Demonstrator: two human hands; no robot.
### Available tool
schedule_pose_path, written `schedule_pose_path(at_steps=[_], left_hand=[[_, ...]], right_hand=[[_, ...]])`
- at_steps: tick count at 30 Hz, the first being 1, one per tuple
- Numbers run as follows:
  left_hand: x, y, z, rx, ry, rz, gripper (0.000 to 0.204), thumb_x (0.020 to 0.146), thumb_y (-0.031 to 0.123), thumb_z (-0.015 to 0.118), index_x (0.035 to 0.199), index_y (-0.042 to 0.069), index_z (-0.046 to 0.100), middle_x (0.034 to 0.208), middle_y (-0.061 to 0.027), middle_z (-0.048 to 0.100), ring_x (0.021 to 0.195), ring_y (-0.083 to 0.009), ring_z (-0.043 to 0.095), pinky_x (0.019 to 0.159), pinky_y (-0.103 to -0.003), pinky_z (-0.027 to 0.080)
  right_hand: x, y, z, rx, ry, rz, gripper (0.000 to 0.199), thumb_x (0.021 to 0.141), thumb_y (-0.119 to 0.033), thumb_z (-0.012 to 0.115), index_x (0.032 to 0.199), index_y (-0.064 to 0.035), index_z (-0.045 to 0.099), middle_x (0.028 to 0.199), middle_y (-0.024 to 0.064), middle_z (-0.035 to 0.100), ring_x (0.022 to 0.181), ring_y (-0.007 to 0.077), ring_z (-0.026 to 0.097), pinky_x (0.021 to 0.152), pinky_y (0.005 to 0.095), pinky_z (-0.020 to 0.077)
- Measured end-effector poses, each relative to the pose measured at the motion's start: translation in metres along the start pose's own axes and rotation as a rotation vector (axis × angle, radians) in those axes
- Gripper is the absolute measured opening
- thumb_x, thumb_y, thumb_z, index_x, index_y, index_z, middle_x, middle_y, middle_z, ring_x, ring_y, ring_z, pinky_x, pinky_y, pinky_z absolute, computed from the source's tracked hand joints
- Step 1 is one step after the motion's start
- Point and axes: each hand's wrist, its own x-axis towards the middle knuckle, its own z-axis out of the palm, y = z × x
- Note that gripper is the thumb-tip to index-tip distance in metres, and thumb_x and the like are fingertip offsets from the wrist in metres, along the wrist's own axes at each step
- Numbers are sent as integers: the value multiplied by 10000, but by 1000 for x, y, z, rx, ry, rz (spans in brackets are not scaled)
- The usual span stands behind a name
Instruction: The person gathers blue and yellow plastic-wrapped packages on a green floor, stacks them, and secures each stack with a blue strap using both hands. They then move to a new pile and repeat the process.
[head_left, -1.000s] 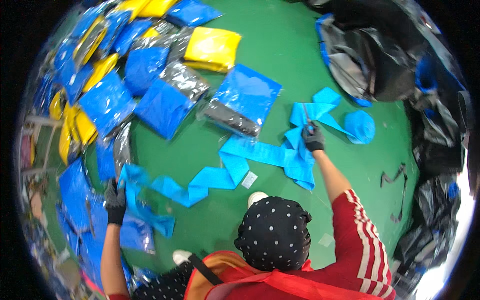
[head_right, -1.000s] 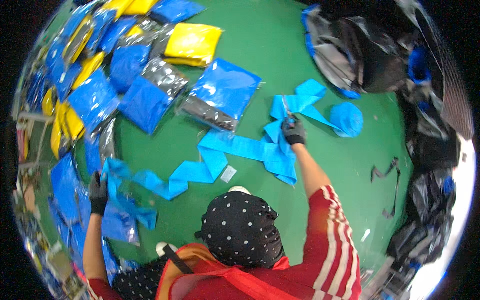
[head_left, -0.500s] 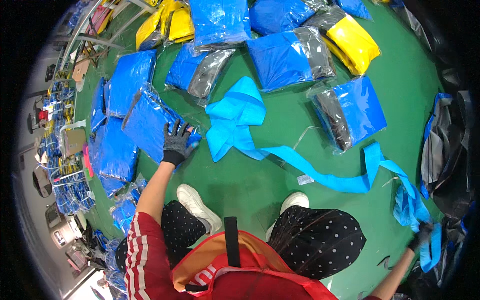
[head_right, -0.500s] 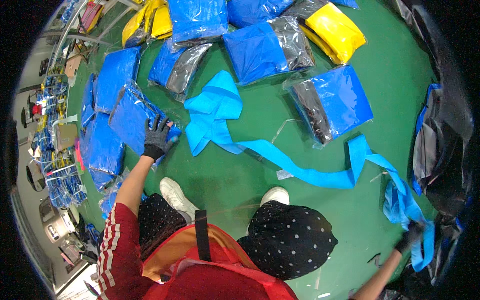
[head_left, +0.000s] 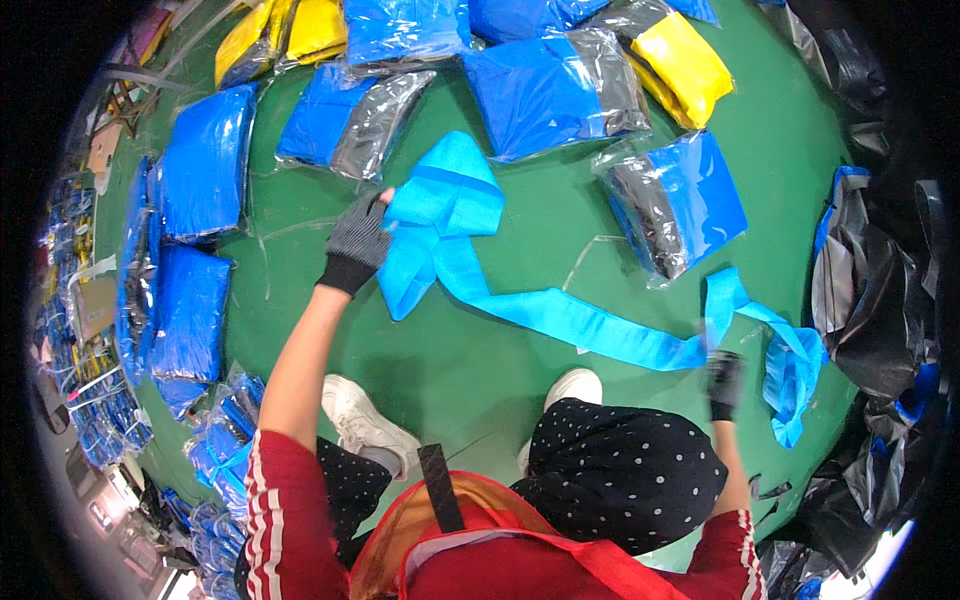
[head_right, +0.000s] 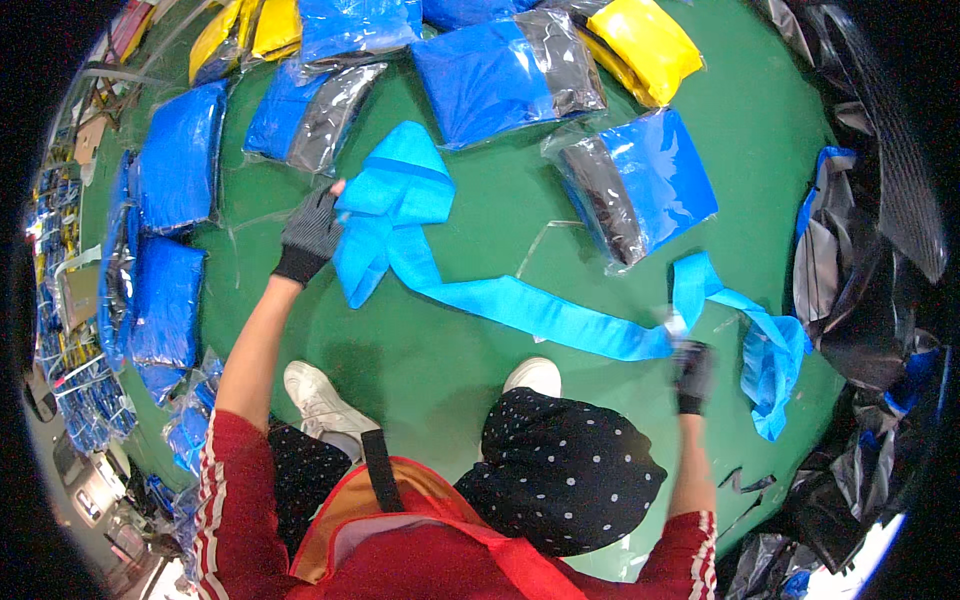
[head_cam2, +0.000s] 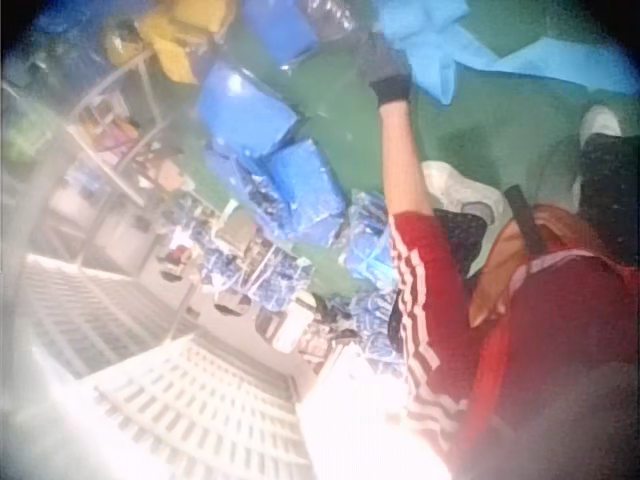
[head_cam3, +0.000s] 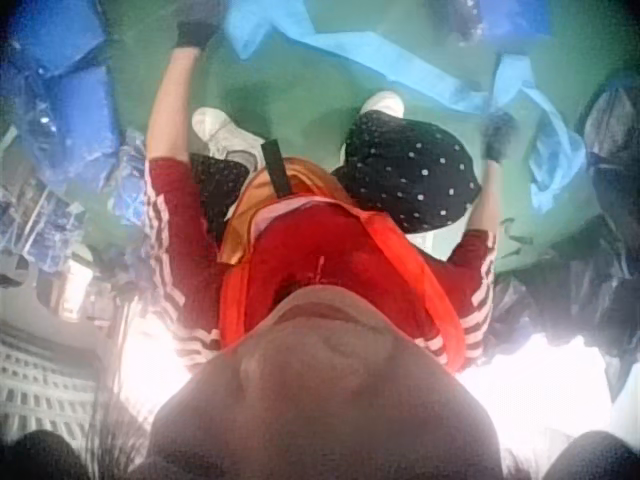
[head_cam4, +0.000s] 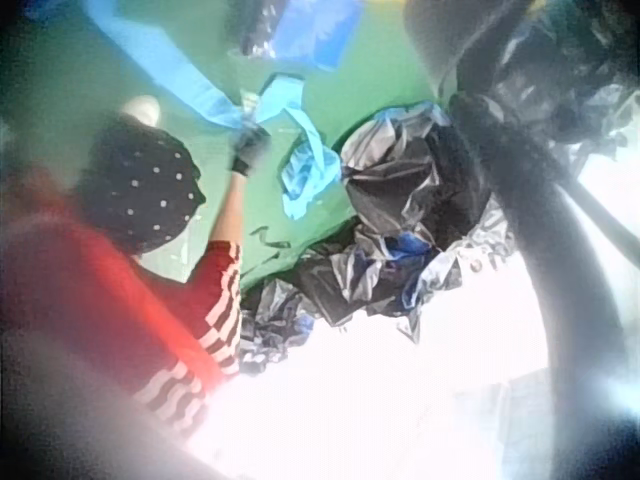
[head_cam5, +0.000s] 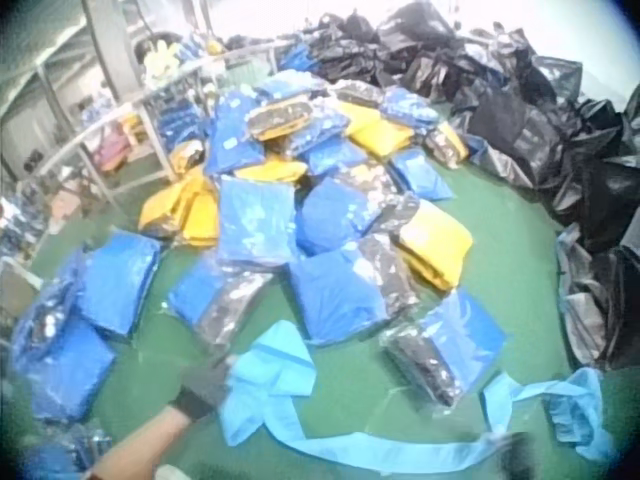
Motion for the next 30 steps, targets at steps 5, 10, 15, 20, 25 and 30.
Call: schedule_pose_path(at_steps=[5, 10, 15, 20, 25, 30], left_hand=[[38, 29, 37, 121, 86, -151, 552, 745, 295, 628, 1221, 61, 477, 1289, -212, 426, 1138, -370, 450, 946, -424, 381], [24, 21, 63, -76, 157, -405, 546, 809, 370, 585, 1211, 16, 479, 1235, -229, 479, 1113, -373, 472, 943, -430, 372], [-58, -65, -62, -382, 225, -621, 448, 870, 271, 579, 1201, -21, 504, 1086, -140, 600, 919, -197, 555, 813, -318, 451], [-117, -165, -184, -600, 146, -664, 410, 821, 250, 643, 1110, -29, 559, 1046, -129, 620, 929, -196, 592, 787, -313, 482], [-120, -162, -140, 238, -154, -605, 508, 811, 446, 569, 1080, 15, 590, 1061, -213, 596, 983, -338, 579, 826, -380, 457], [-115, -189, -120, 398, -40, -547, 542, 788, 356, 599, 1222, 51, 491, 1165, -203, 550, 1052, -365, 532, 904, -401, 411]], right_hand=[[14, 134, -178, 55, 932, 196, 235, 889, -152, 483, 1079, -32, 555, 1089, 95, 601, 871, 234, 593, 734, 339, 483], [2, 2, -39, 105, 231, -242, 427, 750, -240, 645, 1123, -72, 523, 988, 69, 586, 861, 212, 562, 720, 322, 475], [1, -84, 70, -154, 75, -569, 401, 563, -238, 756, 892, -99, 573, 904, 113, 571, 869, 330, 536, 791, 401, 417], [38, 30, -39, -348, 199, -72, 307, 727, -204, 660, 991, -67, 582, 968, 134, 612, 894, 315, 581, 777, 393, 458], [91, 85, -124, -77, 388, 80, 440, 844, -244, 604, 1199, -13, 488, 1088, 191, 581, 987, 290, 564, 848, 358, 432], [177, 61, -127, 512, -2, -42, 234, 812, -144, 567, 1012, -34, 516, 734, -2, 476, 628, 102, 424, 559, 264, 373]])
